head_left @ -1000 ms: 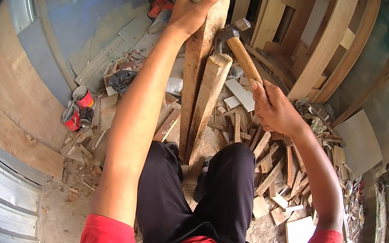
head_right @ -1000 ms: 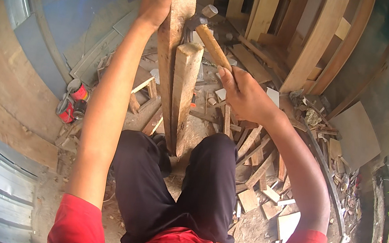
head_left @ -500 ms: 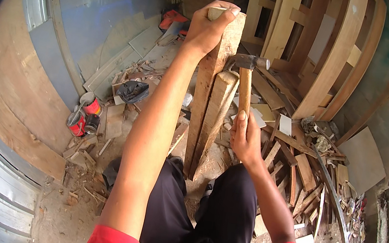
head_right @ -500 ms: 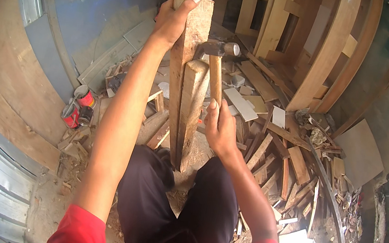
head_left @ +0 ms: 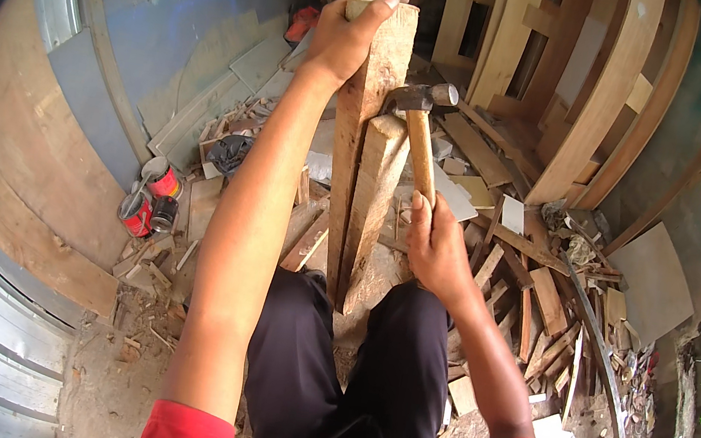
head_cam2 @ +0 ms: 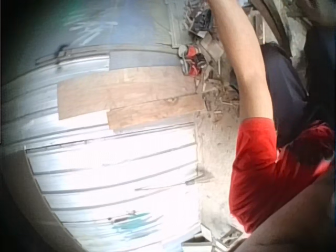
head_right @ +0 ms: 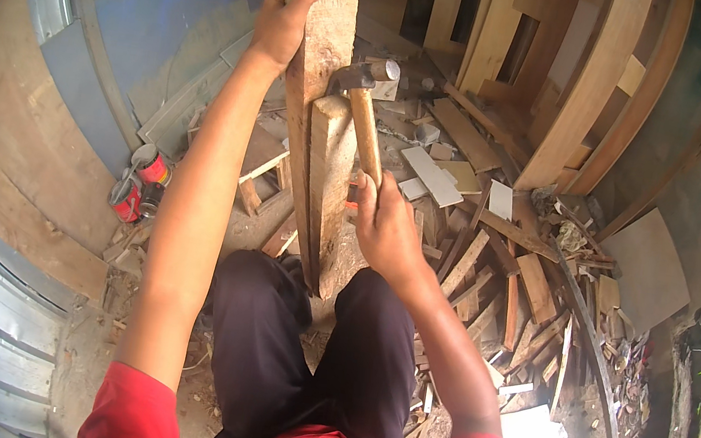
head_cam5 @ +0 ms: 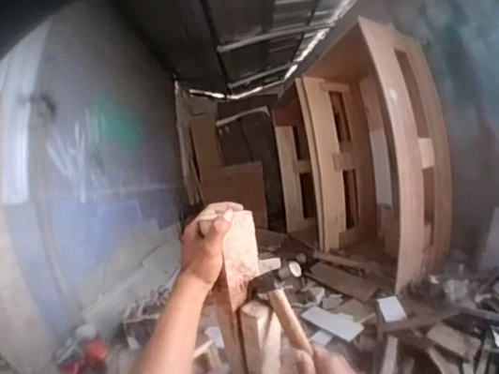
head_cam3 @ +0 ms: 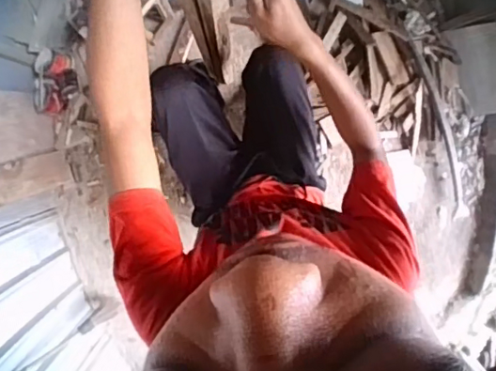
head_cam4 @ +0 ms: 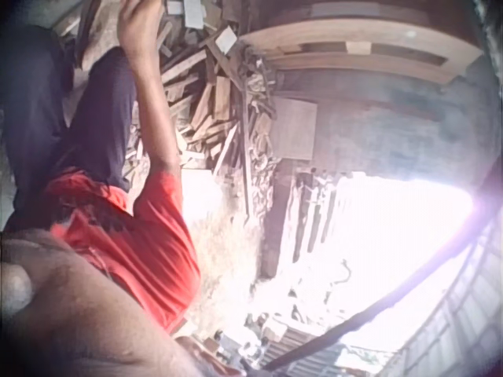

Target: The person uses a hammer to split a long wooden plank into smaller pieces. They repeatedly strike the wood, reposition it, and separate the split sections while sitting on the floor.

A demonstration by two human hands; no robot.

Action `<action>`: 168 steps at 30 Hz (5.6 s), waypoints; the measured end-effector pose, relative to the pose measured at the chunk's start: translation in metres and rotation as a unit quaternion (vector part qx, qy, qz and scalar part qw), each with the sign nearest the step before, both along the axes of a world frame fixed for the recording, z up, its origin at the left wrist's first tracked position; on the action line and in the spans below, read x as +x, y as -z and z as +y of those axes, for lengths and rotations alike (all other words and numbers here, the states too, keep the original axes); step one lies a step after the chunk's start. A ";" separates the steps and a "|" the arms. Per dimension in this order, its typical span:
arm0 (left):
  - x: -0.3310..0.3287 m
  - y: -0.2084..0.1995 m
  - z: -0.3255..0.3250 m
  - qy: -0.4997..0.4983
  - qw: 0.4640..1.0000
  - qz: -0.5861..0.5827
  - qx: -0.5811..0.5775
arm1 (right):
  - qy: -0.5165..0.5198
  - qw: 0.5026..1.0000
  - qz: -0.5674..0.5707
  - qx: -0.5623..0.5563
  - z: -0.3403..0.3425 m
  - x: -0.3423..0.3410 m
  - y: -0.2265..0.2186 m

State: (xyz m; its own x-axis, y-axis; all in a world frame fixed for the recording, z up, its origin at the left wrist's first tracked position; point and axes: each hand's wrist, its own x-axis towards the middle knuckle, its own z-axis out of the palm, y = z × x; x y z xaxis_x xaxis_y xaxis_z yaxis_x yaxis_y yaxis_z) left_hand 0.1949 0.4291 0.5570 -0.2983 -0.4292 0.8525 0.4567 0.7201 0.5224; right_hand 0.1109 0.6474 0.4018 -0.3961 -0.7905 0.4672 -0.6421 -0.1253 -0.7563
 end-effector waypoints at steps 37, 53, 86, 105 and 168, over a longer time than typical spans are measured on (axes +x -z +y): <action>-0.021 0.005 0.004 0.181 0.982 0.043 0.008 | -0.258 0.907 -0.332 0.014 0.039 -0.013 0.039; 0.001 0.003 0.029 0.205 0.979 0.014 0.009 | 0.079 0.883 0.089 -0.454 0.024 0.023 0.093; 0.023 0.009 0.024 0.162 0.984 0.047 0.058 | -0.240 0.753 -0.134 -0.598 0.072 0.057 0.015; 0.026 0.013 0.016 0.120 0.990 0.049 0.054 | -0.314 0.653 -0.128 -0.677 0.056 0.046 -0.018; -0.014 0.002 0.081 0.043 0.999 0.006 0.003 | -0.112 0.945 -0.049 0.302 0.108 -0.055 -0.100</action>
State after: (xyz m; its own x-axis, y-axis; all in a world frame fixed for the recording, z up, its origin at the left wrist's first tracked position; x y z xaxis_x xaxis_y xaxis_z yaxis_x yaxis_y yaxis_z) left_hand 0.1812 0.5101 0.5554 -0.3233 -0.4074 0.8541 0.5231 0.6752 0.5201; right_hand 0.0556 0.7554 0.5015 -0.2042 -0.9707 -0.1263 -0.5744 0.2233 -0.7875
